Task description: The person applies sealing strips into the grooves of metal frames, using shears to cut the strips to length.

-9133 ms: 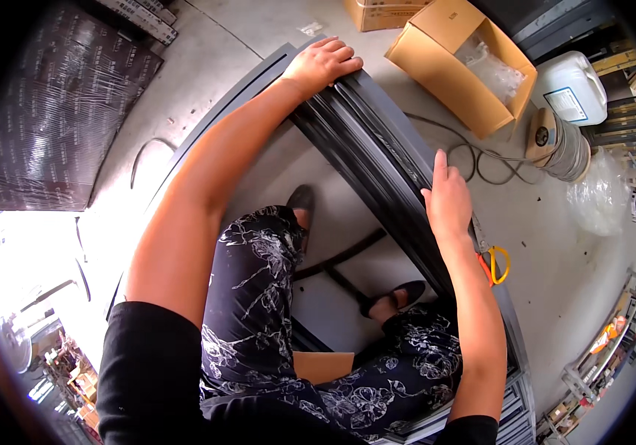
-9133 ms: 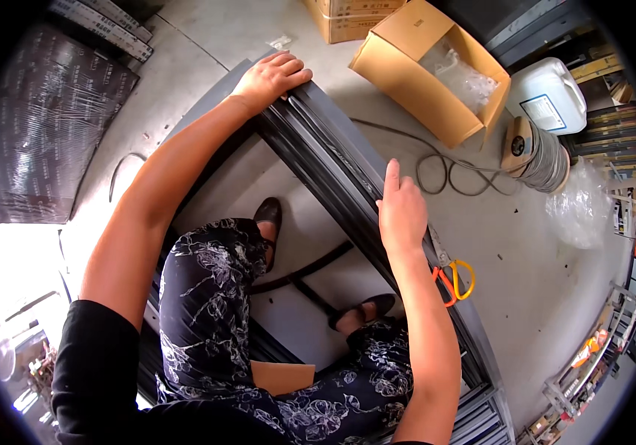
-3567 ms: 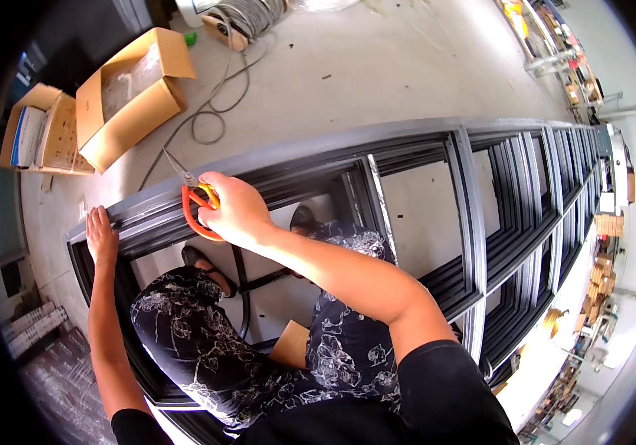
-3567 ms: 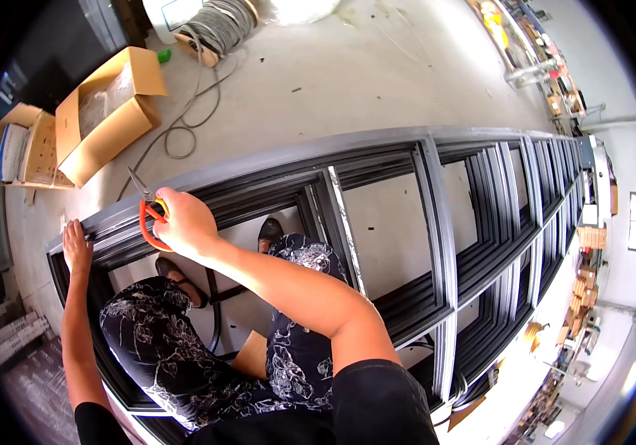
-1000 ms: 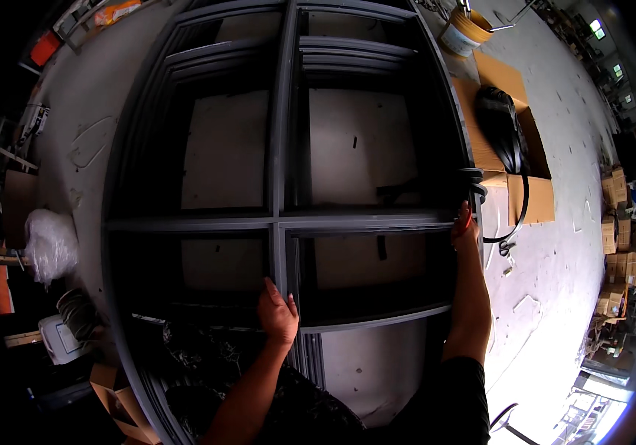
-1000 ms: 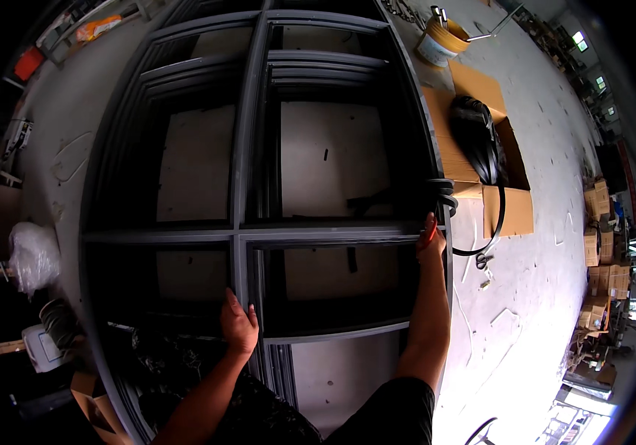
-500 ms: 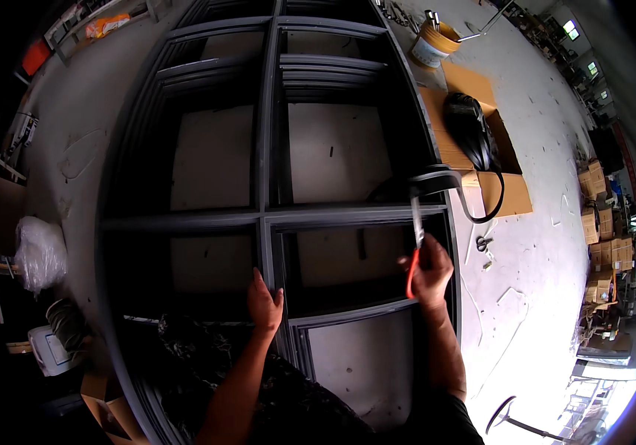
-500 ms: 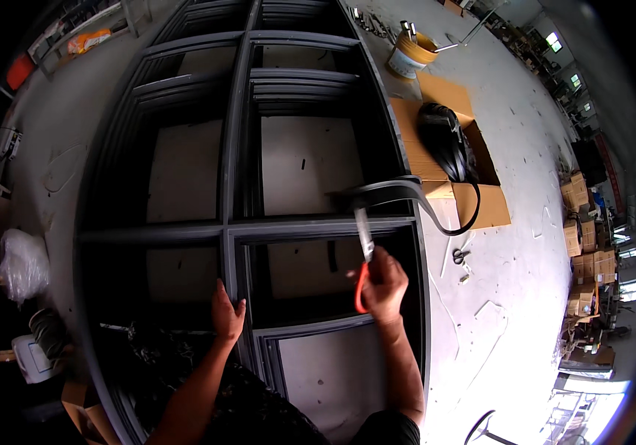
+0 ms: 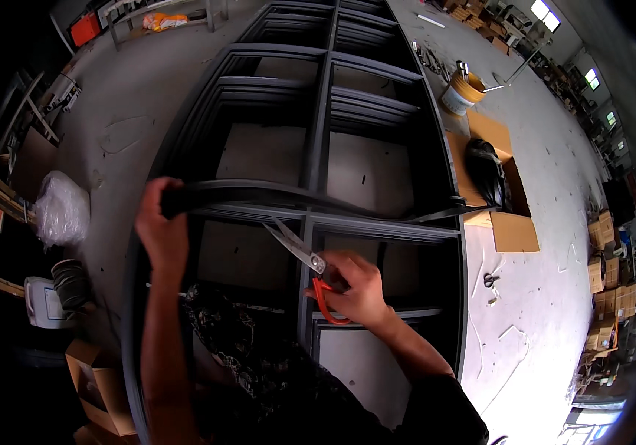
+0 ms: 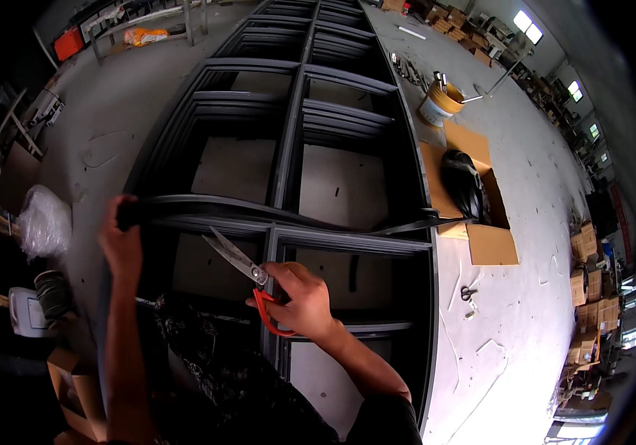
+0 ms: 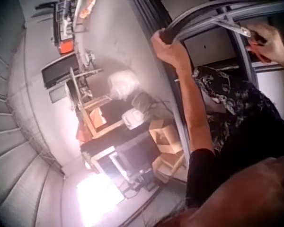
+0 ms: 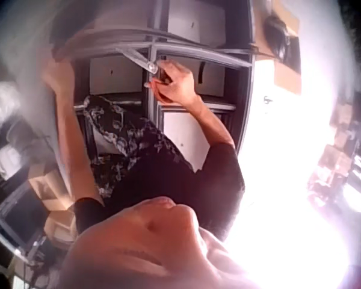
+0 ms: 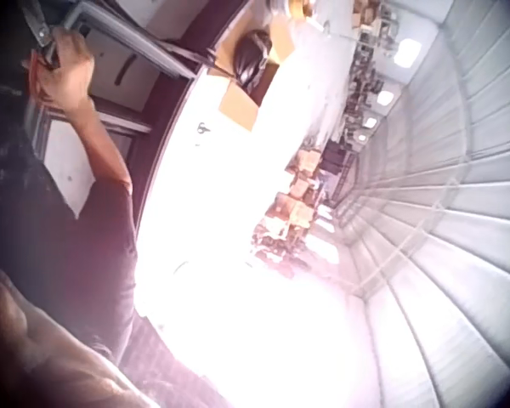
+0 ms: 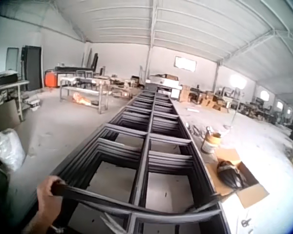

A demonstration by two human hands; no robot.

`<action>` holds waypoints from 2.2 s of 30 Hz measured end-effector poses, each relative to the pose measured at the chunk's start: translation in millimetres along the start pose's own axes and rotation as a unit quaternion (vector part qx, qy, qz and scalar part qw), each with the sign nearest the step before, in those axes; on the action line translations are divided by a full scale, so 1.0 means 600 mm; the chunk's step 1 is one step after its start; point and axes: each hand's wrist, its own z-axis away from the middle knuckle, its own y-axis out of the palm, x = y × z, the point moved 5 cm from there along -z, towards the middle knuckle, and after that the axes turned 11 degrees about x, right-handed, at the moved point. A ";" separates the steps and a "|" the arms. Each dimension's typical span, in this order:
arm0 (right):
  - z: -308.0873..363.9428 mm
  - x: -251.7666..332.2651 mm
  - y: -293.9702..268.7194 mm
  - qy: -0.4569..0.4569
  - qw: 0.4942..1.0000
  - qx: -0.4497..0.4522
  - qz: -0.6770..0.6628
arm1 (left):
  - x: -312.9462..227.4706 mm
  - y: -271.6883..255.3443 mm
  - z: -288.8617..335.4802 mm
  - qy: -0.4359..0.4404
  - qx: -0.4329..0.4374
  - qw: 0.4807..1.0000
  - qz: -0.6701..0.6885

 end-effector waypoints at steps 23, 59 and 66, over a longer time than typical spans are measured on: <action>-0.014 0.191 0.513 -0.223 0.968 0.097 0.056 | 0.222 -1.112 0.423 -0.282 -0.306 0.820 -0.394; -0.217 0.245 0.883 -0.278 0.872 0.399 0.049 | 0.479 -0.725 1.313 -0.665 -0.096 0.491 -0.554; -0.252 0.168 0.888 -0.284 0.852 0.429 0.096 | 0.542 -0.659 1.315 -0.721 -0.116 0.481 -0.486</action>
